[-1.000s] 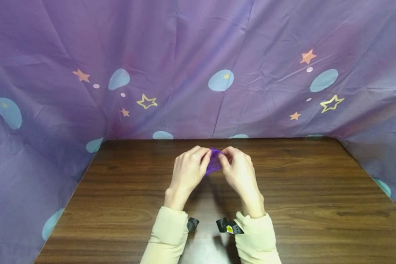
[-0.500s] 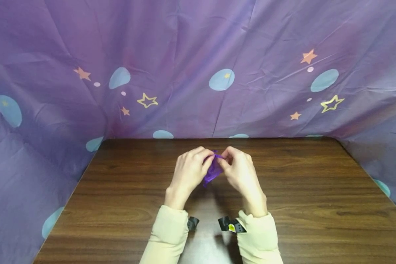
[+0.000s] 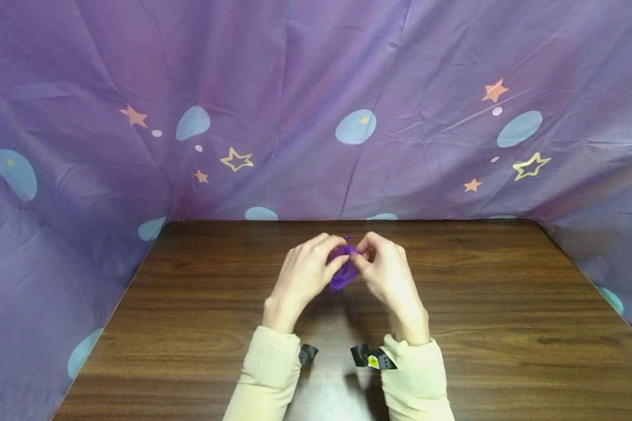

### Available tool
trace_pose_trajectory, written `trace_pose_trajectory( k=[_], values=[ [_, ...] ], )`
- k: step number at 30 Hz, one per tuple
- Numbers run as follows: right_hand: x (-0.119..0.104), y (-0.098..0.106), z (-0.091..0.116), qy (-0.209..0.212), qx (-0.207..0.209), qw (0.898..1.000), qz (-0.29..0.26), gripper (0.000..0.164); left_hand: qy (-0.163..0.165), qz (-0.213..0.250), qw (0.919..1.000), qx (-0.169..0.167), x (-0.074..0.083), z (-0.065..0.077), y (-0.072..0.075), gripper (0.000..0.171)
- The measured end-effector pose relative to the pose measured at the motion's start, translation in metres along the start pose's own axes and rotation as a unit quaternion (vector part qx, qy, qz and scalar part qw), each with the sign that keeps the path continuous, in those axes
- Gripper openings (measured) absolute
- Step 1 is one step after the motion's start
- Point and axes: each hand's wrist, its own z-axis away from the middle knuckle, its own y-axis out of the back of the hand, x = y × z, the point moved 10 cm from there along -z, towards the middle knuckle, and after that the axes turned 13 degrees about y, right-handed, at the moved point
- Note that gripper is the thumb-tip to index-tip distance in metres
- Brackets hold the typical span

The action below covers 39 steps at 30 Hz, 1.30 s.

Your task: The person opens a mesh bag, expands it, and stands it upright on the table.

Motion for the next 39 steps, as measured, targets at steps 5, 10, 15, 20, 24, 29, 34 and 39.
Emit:
trace_pose_trajectory(
  k=[5, 10, 15, 20, 24, 29, 34, 39],
  values=[
    [-0.002, -0.001, -0.001, 0.022, 0.0, 1.0, -0.008, 0.018, -0.014, -0.01, 0.9998, 0.007, 0.004, 0.002, 0.004, 0.013],
    [-0.002, -0.001, -0.002, 0.029, -0.001, 1.0, -0.008, 0.018, -0.006, -0.017, 0.998, 0.06, 0.004, 0.001, 0.014, 0.01],
    [0.002, -0.007, -0.002, 0.005, -0.032, 0.999, 0.002, 0.011, 0.015, -0.011, 0.9948, 0.101, -0.001, 0.0, 0.022, 0.007],
    [0.004, -0.005, -0.002, -0.007, -0.03, 0.999, 0.033, 0.009, 0.034, -0.012, 0.9954, 0.089, -0.006, -0.001, 0.021, 0.004],
    [0.007, -0.003, 0.0, -0.029, -0.03, 0.998, 0.041, 0.005, 0.055, -0.021, 0.9971, 0.048, -0.012, -0.001, 0.012, 0.004],
    [0.011, -0.004, 0.002, -0.044, -0.04, 0.997, 0.042, 0.01, 0.062, -0.023, 0.9978, 0.007, -0.015, -0.001, 0.003, 0.011],
    [0.01, -0.007, 0.002, -0.032, -0.055, 0.997, 0.033, 0.011, 0.027, -0.024, 0.9984, -0.044, -0.008, 0.0, -0.008, 0.028],
    [0.01, -0.01, 0.004, -0.016, -0.058, 0.998, 0.027, 0.012, 0.026, -0.038, 0.9952, -0.087, -0.008, 0.004, -0.019, 0.016]
  ],
)
